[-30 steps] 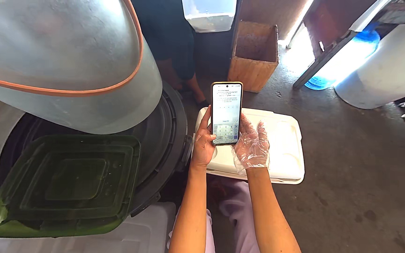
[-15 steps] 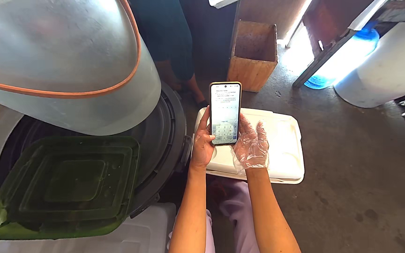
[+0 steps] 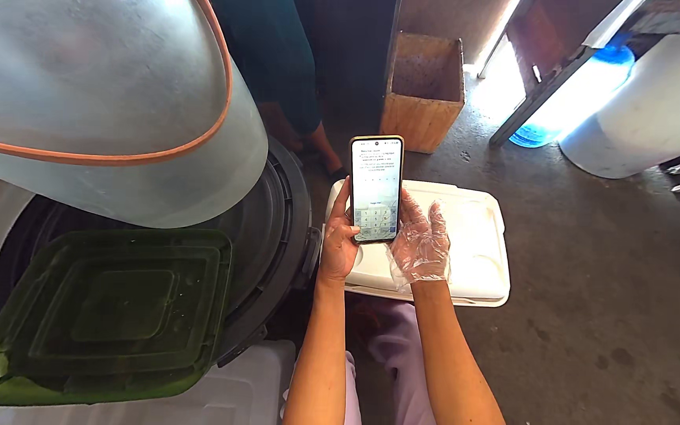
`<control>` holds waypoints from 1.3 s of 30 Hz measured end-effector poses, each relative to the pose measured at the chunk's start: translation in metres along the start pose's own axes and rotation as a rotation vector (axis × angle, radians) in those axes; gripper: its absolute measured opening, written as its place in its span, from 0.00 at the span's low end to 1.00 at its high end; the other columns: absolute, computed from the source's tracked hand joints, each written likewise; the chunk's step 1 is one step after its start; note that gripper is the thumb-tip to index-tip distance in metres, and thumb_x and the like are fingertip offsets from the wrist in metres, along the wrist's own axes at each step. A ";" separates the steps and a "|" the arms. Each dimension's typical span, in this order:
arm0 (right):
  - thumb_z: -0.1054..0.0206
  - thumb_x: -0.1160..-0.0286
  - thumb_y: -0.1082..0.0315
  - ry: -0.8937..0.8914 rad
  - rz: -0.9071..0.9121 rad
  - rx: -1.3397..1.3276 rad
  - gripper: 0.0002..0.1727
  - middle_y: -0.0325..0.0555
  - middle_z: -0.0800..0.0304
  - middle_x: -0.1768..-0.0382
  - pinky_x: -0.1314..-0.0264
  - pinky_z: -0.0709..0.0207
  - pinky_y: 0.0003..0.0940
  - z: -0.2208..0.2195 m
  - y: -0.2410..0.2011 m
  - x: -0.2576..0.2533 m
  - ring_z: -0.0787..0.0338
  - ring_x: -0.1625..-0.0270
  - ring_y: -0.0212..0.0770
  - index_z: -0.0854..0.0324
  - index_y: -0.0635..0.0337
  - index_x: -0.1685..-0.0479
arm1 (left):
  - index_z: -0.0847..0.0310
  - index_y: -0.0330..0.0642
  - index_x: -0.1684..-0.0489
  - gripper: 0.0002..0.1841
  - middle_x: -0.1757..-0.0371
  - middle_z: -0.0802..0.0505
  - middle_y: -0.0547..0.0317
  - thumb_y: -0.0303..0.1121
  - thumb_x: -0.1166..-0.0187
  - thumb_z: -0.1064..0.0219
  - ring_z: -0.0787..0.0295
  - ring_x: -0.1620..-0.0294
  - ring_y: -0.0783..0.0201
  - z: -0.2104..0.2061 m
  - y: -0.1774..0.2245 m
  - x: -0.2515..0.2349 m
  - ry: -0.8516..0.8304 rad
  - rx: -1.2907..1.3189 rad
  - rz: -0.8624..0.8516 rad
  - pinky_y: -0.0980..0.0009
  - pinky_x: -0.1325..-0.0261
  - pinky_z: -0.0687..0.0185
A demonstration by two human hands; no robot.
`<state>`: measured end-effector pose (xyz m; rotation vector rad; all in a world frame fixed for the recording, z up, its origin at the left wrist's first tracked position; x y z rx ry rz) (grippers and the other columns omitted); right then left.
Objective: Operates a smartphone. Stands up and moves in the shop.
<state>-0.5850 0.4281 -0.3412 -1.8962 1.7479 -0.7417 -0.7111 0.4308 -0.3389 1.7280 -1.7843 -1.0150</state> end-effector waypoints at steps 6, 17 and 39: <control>0.74 0.09 0.41 0.004 0.009 0.010 0.39 0.41 0.18 0.26 0.26 0.23 0.43 -0.001 -0.001 0.000 0.19 0.24 0.40 0.28 0.53 0.19 | 0.53 0.64 0.05 0.42 0.21 0.20 0.65 0.28 0.27 0.47 0.13 0.34 0.69 -0.001 0.000 0.000 0.013 -0.023 0.013 0.66 0.36 0.14; 0.36 0.30 0.76 -0.052 0.177 0.371 0.38 0.37 0.18 0.27 0.33 0.17 0.32 -0.003 -0.007 0.003 0.14 0.33 0.31 0.35 0.53 0.13 | 0.48 0.61 0.06 0.40 0.23 0.17 0.63 0.18 0.23 0.54 0.12 0.36 0.67 -0.002 0.001 0.001 0.060 -0.037 -0.029 0.65 0.35 0.14; 0.31 0.34 0.79 0.019 0.251 0.554 0.39 0.38 0.14 0.36 0.39 0.16 0.25 -0.011 0.000 0.009 0.12 0.41 0.26 0.37 0.59 0.17 | 0.38 0.55 0.10 0.36 0.29 0.13 0.64 0.16 0.21 0.48 0.10 0.41 0.70 -0.001 0.009 0.004 0.199 -0.105 -0.163 0.69 0.38 0.12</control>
Point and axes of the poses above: each hand's wrist, its own x-axis away from the middle knuckle, its own z-axis out of the back of the hand, y = z × x, the point moved 8 cm from there along -x, towards the middle knuckle
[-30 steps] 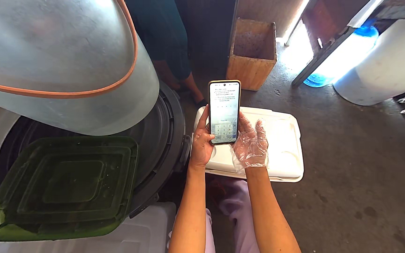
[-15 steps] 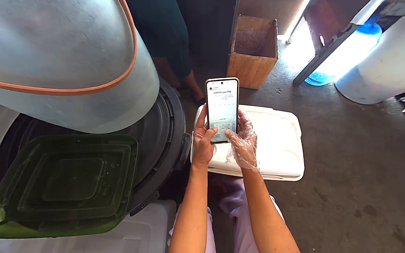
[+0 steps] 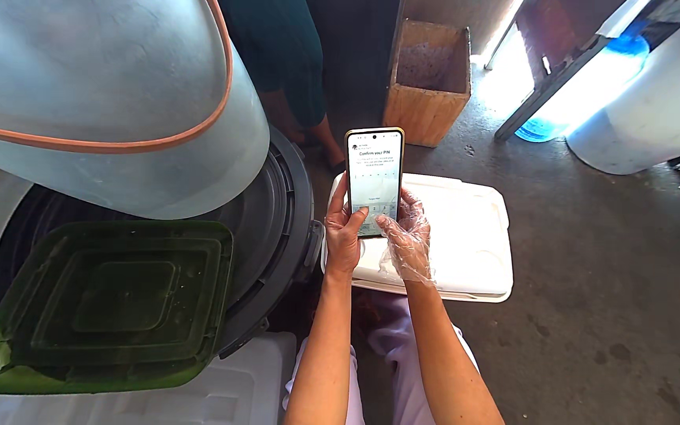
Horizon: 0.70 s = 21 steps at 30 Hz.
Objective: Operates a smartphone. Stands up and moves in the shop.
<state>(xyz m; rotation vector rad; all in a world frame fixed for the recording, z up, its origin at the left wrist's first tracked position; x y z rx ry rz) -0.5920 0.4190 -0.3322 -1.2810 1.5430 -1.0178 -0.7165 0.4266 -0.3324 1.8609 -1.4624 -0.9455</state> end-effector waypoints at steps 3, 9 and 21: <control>0.30 0.35 0.78 0.011 -0.005 -0.002 0.39 0.38 0.14 0.35 0.38 0.16 0.24 0.000 0.001 0.000 0.12 0.40 0.25 0.37 0.58 0.17 | 0.39 0.55 0.10 0.38 0.29 0.14 0.65 0.18 0.27 0.46 0.11 0.40 0.70 0.000 0.001 0.000 -0.047 0.026 -0.005 0.70 0.38 0.13; 0.31 0.35 0.80 0.008 0.012 -0.034 0.39 0.37 0.15 0.34 0.37 0.16 0.26 0.000 0.001 0.000 0.12 0.39 0.27 0.37 0.57 0.17 | 0.41 0.55 0.09 0.40 0.28 0.14 0.64 0.18 0.28 0.48 0.11 0.40 0.71 0.000 0.000 0.000 -0.063 0.032 0.003 0.70 0.37 0.14; 0.48 0.30 0.81 -0.098 -0.060 -0.047 0.36 0.38 0.17 0.30 0.36 0.18 0.26 0.003 0.001 -0.003 0.14 0.37 0.25 0.37 0.59 0.15 | 0.41 0.58 0.09 0.40 0.27 0.15 0.65 0.21 0.29 0.48 0.11 0.38 0.70 0.002 -0.001 0.000 -0.071 0.060 0.009 0.68 0.37 0.13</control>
Point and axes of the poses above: each hand's wrist, its own x-axis away from the middle knuckle, its own z-axis out of the back of the hand, y = z × x, the point moved 8 cm from there along -x, towards the middle knuckle
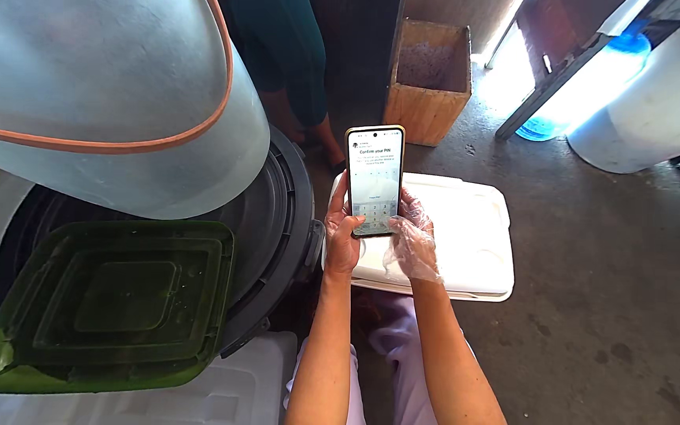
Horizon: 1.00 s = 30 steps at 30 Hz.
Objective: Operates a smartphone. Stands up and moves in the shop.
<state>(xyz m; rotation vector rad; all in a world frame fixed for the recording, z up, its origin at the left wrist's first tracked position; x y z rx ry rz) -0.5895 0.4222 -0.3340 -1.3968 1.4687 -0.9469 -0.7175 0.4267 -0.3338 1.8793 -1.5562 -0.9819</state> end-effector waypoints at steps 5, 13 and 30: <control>0.53 0.30 0.82 -0.282 -0.048 0.049 0.39 0.40 0.21 0.23 0.28 0.22 0.27 0.009 -0.007 -0.002 0.17 0.29 0.28 0.41 0.60 0.11 | 0.45 0.61 0.08 0.39 0.24 0.17 0.67 0.25 0.25 0.47 0.12 0.35 0.70 0.001 0.003 0.002 -0.001 0.023 0.010 0.66 0.37 0.13; 0.49 0.27 0.83 -0.232 -0.016 0.115 0.33 0.41 0.15 0.30 0.33 0.19 0.22 0.014 -0.010 -0.001 0.13 0.36 0.25 0.34 0.66 0.16 | 0.45 0.64 0.08 0.40 0.25 0.17 0.68 0.24 0.27 0.51 0.12 0.36 0.71 -0.001 0.004 0.003 0.012 -0.003 0.016 0.68 0.38 0.13; 0.44 0.32 0.87 -0.302 -0.009 0.076 0.38 0.43 0.15 0.28 0.32 0.18 0.24 0.011 -0.012 0.002 0.12 0.35 0.28 0.37 0.66 0.14 | 0.48 0.61 0.07 0.40 0.23 0.18 0.66 0.25 0.27 0.49 0.12 0.36 0.70 -0.001 0.005 0.004 0.007 0.009 0.027 0.67 0.39 0.12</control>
Point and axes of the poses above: each hand's wrist, its own x-axis away from the middle knuckle, its own z-axis out of the back of the hand, y = z × x, the point moved 8 cm from there along -x, towards the middle knuckle
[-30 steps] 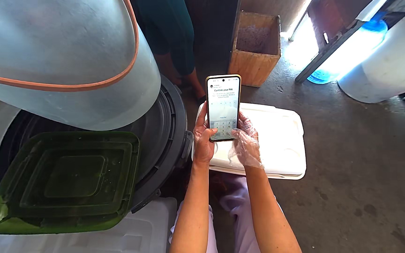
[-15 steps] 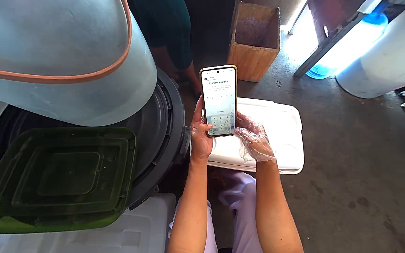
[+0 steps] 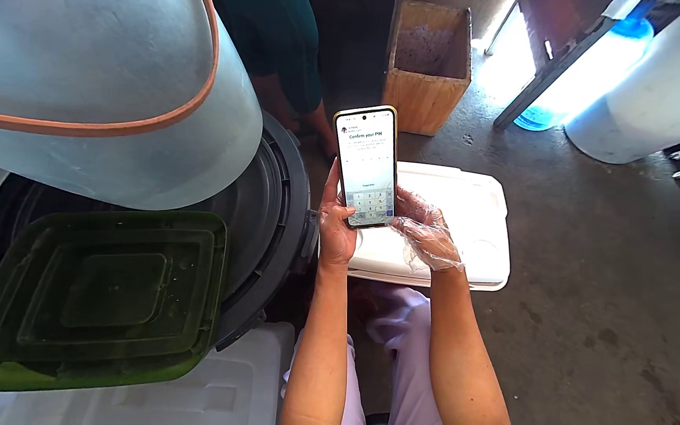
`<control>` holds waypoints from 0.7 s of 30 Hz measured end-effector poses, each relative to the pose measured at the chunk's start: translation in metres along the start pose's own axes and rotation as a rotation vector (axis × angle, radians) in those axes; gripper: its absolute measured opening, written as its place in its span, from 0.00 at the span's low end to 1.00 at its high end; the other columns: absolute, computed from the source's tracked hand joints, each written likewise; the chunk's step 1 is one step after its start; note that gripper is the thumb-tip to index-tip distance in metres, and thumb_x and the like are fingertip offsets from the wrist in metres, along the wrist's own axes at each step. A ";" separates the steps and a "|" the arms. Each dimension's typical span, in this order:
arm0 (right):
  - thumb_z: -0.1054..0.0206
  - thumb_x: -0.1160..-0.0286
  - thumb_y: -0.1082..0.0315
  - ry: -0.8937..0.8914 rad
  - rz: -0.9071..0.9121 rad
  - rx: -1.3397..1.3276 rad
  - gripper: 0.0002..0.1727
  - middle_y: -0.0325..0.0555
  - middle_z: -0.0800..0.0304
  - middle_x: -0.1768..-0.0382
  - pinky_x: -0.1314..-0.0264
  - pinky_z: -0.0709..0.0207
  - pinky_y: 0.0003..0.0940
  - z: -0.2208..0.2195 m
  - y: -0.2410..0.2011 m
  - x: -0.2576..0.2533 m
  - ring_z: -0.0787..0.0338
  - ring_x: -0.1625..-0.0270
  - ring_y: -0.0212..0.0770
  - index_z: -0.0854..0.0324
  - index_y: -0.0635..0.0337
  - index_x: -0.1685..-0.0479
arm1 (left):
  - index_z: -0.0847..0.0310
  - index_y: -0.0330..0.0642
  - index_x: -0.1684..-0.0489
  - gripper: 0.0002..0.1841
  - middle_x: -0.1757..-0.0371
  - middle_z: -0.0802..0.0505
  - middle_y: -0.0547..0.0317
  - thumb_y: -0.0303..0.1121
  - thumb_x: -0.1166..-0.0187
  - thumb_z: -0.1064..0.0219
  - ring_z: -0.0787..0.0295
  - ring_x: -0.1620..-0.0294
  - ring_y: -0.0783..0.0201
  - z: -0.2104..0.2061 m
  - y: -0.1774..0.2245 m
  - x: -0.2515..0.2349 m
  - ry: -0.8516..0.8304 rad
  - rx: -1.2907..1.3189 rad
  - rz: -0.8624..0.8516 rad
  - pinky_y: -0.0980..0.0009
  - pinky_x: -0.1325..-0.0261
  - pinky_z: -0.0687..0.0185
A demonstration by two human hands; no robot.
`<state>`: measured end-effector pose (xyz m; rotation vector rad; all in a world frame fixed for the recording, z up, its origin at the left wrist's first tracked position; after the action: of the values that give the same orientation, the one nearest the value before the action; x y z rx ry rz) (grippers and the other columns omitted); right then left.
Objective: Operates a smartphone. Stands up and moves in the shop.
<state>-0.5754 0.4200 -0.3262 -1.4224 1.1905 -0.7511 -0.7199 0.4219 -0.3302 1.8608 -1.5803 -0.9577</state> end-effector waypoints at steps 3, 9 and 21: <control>0.44 0.30 0.85 0.021 -0.011 0.013 0.36 0.43 0.15 0.29 0.33 0.18 0.24 0.001 0.001 0.000 0.12 0.35 0.28 0.36 0.66 0.14 | 0.48 0.61 0.07 0.40 0.22 0.19 0.66 0.25 0.27 0.50 0.13 0.35 0.69 -0.001 0.000 0.000 -0.007 0.006 -0.005 0.67 0.38 0.12; 0.45 0.24 0.82 0.092 -0.009 0.063 0.30 0.43 0.14 0.30 0.32 0.19 0.23 0.005 0.001 0.000 0.12 0.36 0.26 0.31 0.67 0.18 | 0.47 0.60 0.07 0.40 0.23 0.18 0.66 0.24 0.27 0.50 0.12 0.35 0.70 -0.002 0.000 0.000 -0.015 0.013 -0.015 0.67 0.37 0.13; 0.44 0.26 0.82 0.098 -0.005 0.058 0.30 0.42 0.12 0.33 0.33 0.18 0.24 0.005 0.000 0.000 0.11 0.38 0.26 0.30 0.67 0.19 | 0.47 0.61 0.07 0.40 0.24 0.18 0.67 0.26 0.28 0.52 0.13 0.36 0.70 -0.002 0.001 0.000 0.001 -0.003 -0.005 0.67 0.37 0.13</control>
<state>-0.5711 0.4210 -0.3272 -1.3545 1.2305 -0.8600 -0.7191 0.4212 -0.3280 1.8636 -1.5741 -0.9602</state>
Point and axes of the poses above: each hand's wrist, its own x-axis away from the middle knuckle, its own z-axis out of the back of the hand, y = z × x, the point moved 8 cm from there along -x, towards the middle knuckle
